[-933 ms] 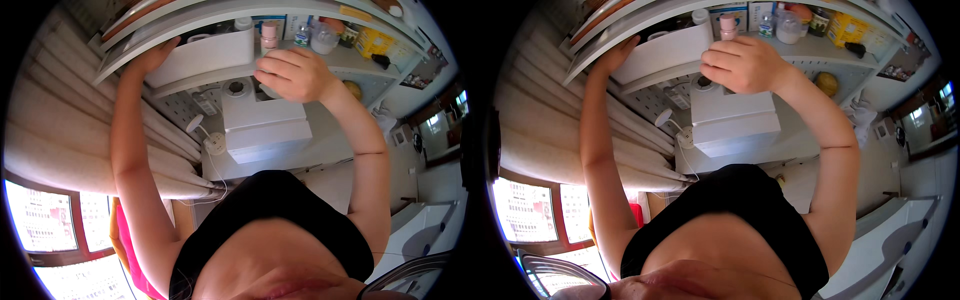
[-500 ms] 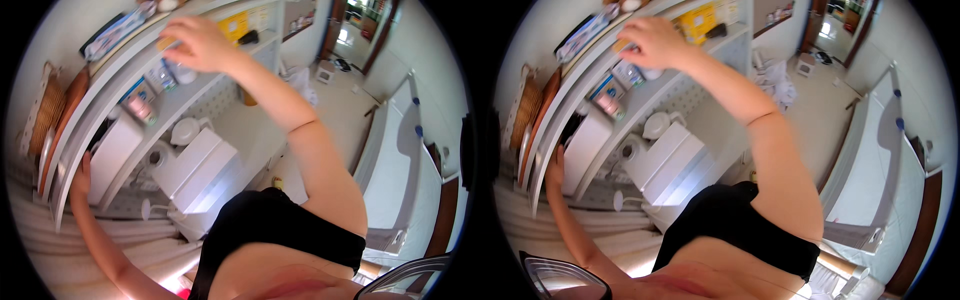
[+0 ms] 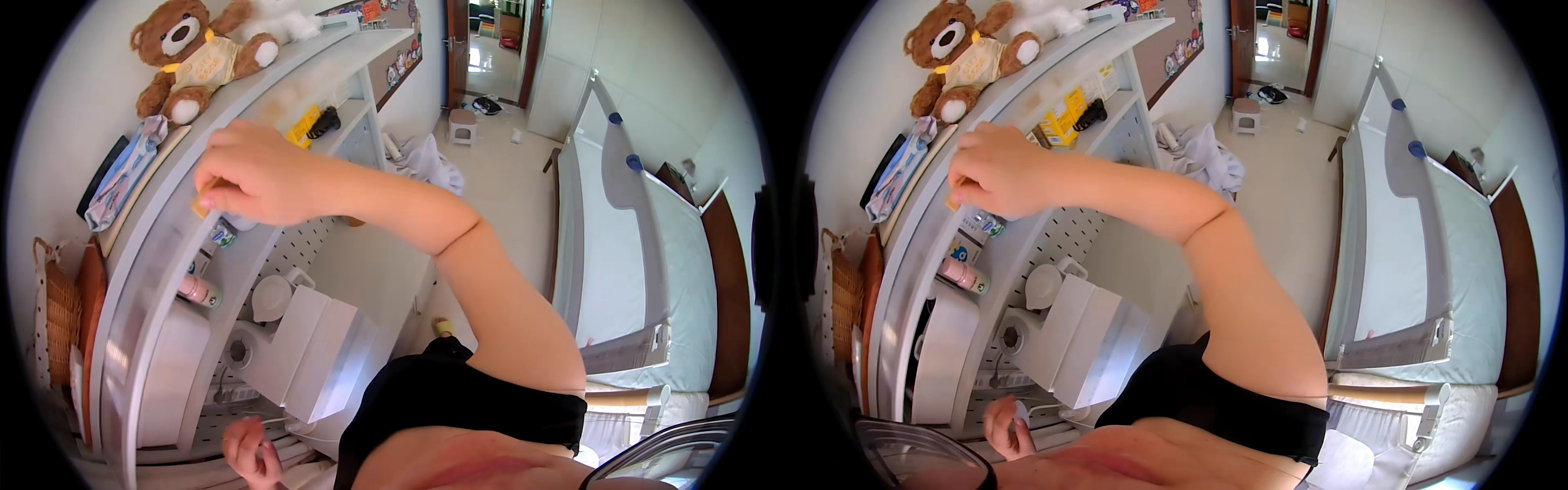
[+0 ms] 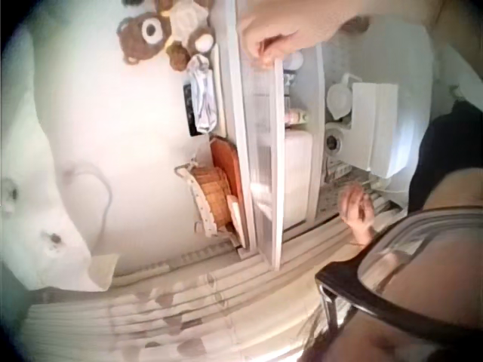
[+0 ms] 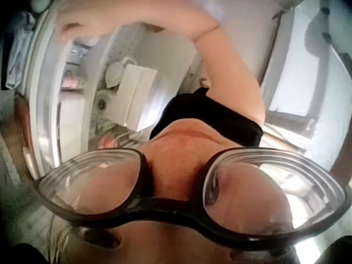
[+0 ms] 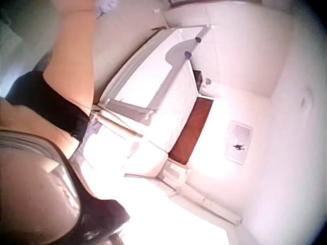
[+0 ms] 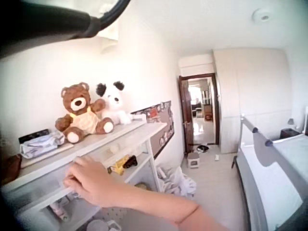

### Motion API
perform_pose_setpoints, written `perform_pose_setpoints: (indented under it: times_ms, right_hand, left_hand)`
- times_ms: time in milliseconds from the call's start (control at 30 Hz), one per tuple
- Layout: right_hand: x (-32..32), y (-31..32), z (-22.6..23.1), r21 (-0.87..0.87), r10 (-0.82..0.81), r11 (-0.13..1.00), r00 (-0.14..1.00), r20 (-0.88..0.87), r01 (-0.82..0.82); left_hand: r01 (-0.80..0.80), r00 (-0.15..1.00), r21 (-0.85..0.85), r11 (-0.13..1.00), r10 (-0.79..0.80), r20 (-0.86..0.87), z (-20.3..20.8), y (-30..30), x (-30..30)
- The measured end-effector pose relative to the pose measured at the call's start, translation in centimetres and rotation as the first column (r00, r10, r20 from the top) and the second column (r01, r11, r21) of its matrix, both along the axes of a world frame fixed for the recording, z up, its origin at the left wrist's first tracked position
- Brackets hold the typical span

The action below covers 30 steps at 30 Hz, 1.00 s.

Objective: The person assembles a white baby crib frame using a cordless electric screwdriver. They attach vertical posts to the base, secure joints with screws, and then walk to a shelf to retrieve a small item before returning to the crib.

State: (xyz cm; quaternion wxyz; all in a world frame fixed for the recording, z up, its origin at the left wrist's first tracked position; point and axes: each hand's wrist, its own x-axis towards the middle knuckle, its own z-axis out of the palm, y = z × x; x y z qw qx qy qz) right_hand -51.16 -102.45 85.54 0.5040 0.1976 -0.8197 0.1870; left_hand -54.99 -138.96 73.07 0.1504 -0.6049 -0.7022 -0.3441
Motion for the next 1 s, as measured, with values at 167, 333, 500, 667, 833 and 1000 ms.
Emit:
perform_pose_setpoints:
  times_ms: [167,333,500,667,833,1000]
  right_hand:
    - [1.1,0.3,-2.4,0.058,0.052,0.997,0.999,-0.016,-0.051]
    - [1.5,0.3,-2.0,0.091,0.043,0.995,0.994,-0.099,-0.034]
    - [4.3,0.4,0.2,0.057,0.042,0.998,0.999,-0.031,-0.040]
    - [5.3,1.2,-1.9,0.127,0.092,0.987,0.992,0.084,-0.102]
    - [4.0,1.4,-9.6,0.075,0.136,0.986,0.976,0.171,-0.151]
    - [-1.4,0.9,-15.1,0.099,0.001,0.995,0.956,0.292,-0.031]
  left_hand:
    - [0.618,0.458,0.326,0.715,-0.665,0.590,-7.5,1.4,-1.0]
    - [0.423,0.181,0.629,0.652,-0.741,0.647,-14.3,2.8,0.6]
    - [0.527,0.123,0.373,0.764,-0.502,0.856,-21.6,0.6,-4.3]
    - [0.441,0.051,0.543,0.714,-0.624,0.779,-20.2,2.2,-1.5]
    - [0.496,-0.059,0.596,0.631,-0.660,0.749,-18.9,4.6,-0.2]
    - [0.266,-0.076,0.396,0.879,-0.391,0.917,-15.8,5.7,4.1]
